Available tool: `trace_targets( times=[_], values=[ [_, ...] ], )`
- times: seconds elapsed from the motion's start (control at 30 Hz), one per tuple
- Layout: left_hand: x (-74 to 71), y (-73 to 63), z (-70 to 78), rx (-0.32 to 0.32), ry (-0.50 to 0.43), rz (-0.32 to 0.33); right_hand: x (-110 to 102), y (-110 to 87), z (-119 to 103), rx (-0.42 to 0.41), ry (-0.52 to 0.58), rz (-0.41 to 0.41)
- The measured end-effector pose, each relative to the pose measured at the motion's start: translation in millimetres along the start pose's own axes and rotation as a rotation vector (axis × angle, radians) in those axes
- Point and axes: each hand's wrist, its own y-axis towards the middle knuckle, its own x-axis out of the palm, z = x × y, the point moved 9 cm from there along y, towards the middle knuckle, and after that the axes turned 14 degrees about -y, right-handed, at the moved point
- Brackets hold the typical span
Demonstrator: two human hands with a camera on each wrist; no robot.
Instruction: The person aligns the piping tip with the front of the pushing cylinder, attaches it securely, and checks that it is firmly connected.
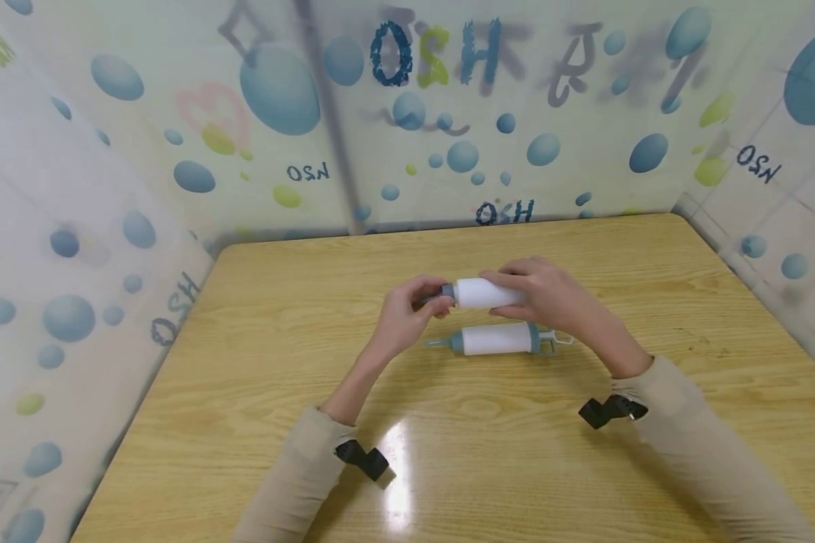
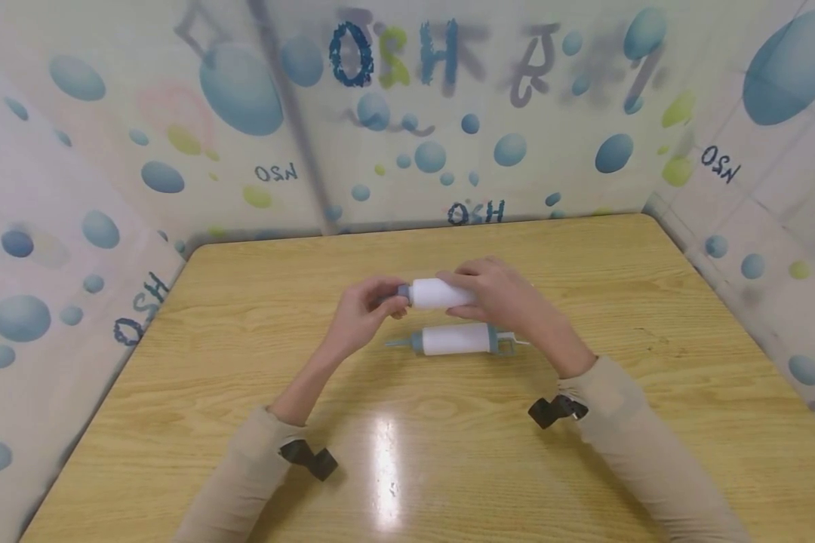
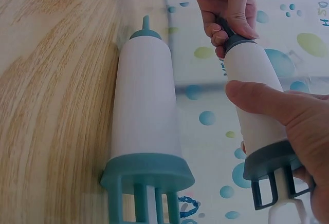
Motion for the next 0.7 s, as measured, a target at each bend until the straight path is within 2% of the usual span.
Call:
trace_targets(
  times=[0.33, 0.5, 0.7],
  values=[
    [-0.3, 0.8, -0.7, -0.045, -0.002, -0.011, -8.3, -0.2, -7.5, -0.060, -0.028, 0.109],
    [-0.4, 0.6, 1.0, -0.058, 0.023, -0.027, -9.9, -0.7, -9.6, -0.076, -0.046, 0.133],
    [-0.1, 0.6, 0.1, -0.074, 0.011, -0.050, -12.2, -2.2, -11.2, -0.103, -0.045, 0.164]
  ],
)
